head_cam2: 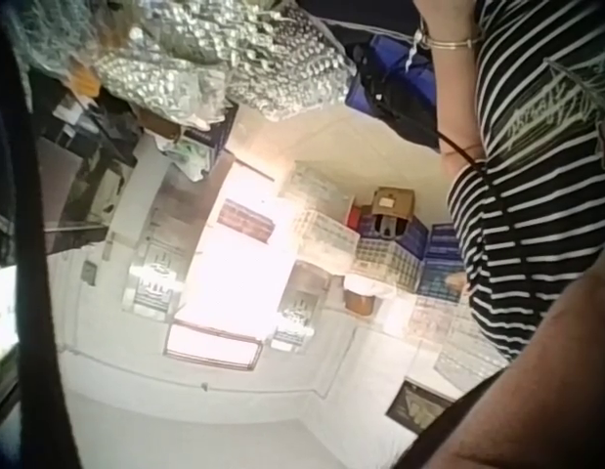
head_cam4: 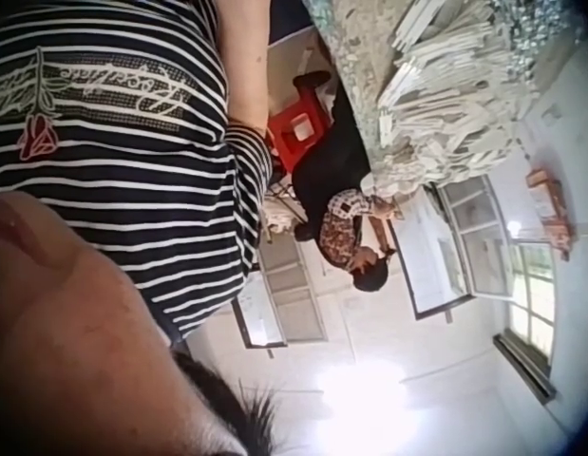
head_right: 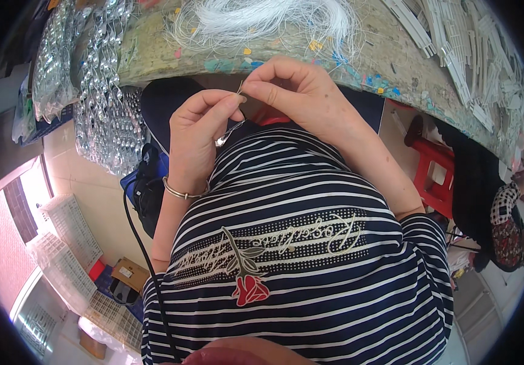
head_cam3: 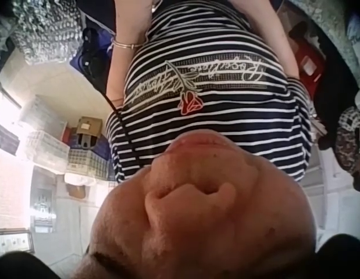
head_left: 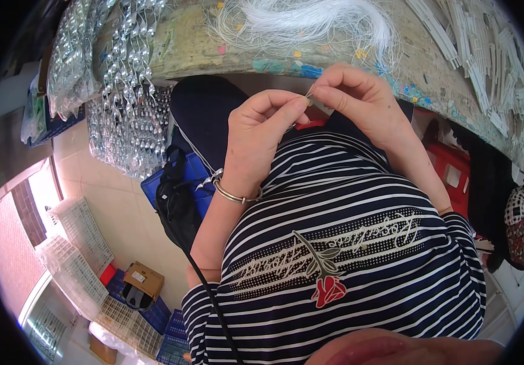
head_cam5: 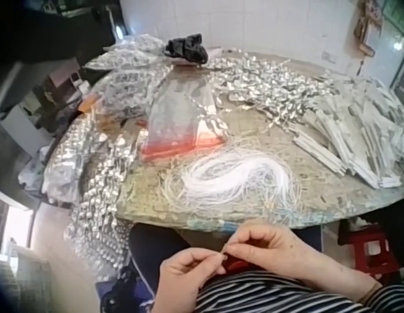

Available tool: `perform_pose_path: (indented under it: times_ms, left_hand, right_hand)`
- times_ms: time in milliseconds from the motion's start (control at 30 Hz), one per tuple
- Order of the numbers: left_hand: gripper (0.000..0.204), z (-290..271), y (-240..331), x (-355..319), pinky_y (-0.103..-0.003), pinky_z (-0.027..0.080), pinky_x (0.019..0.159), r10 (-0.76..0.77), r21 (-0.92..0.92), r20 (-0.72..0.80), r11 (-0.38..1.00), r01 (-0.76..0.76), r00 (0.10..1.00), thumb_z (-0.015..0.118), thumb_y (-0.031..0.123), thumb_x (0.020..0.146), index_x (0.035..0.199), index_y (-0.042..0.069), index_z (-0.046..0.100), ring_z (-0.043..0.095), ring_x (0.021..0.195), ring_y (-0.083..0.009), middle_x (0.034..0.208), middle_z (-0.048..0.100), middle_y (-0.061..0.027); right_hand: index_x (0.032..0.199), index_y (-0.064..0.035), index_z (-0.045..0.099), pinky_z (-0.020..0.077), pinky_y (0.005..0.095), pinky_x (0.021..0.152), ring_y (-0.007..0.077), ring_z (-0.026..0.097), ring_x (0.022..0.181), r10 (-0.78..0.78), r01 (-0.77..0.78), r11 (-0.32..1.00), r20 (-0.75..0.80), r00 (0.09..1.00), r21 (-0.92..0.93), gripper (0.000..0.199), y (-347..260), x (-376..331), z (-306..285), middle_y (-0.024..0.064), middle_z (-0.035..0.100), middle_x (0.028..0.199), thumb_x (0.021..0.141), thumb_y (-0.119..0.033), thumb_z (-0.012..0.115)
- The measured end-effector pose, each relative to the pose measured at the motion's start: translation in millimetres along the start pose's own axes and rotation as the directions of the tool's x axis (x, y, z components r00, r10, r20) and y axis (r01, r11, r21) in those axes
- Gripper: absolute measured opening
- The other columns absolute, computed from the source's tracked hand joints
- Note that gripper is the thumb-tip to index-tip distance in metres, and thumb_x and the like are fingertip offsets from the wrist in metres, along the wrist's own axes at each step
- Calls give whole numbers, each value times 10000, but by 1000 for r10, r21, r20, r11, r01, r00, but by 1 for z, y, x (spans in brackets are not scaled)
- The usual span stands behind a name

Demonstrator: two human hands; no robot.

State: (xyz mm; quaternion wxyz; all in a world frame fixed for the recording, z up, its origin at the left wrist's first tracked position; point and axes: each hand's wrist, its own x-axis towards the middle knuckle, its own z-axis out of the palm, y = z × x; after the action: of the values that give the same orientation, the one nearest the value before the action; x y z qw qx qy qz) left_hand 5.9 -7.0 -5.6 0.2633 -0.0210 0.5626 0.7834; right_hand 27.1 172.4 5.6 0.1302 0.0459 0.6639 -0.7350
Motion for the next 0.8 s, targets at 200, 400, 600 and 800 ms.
perform_pose_path:
  times_ms: [200,400,600,800]
  left_hand:
    - [101,0,2,-1,-146,260,460,-62,67,-14,996,63,998,622,56,838,915,-1,656,371,497,4,711,641,-41]
    - [108,-5,1,-1,-144,278,463,-42,26,23,999,41,999,627,81,845,919,7,653,420,530,5,730,647,-36]
    - [122,-8,0,-2,-138,265,454,-72,-30,50,997,73,996,637,98,847,928,7,649,412,521,12,728,643,-28]
    - [112,-8,1,0,-142,245,433,-132,-67,79,988,137,988,624,79,843,907,-10,650,365,481,5,701,628,-43]
  right_hand:
    - [881,-45,625,407,190,721,42,506,783,8,-8,1000,-1,1000,10,88,-1,1,0,-34,575,829,886,-127,596]
    - [963,-46,655,408,192,715,54,501,761,50,-51,997,8,999,56,136,2,1,-2,-30,576,832,886,-142,597]
    - [1042,-46,661,416,200,729,65,516,803,37,-38,998,26,999,52,204,-1,1,-1,-18,581,868,861,-129,618]
    - [973,-35,674,450,213,736,87,564,828,-64,69,996,83,994,-50,148,2,8,-6,7,598,869,848,-97,626]
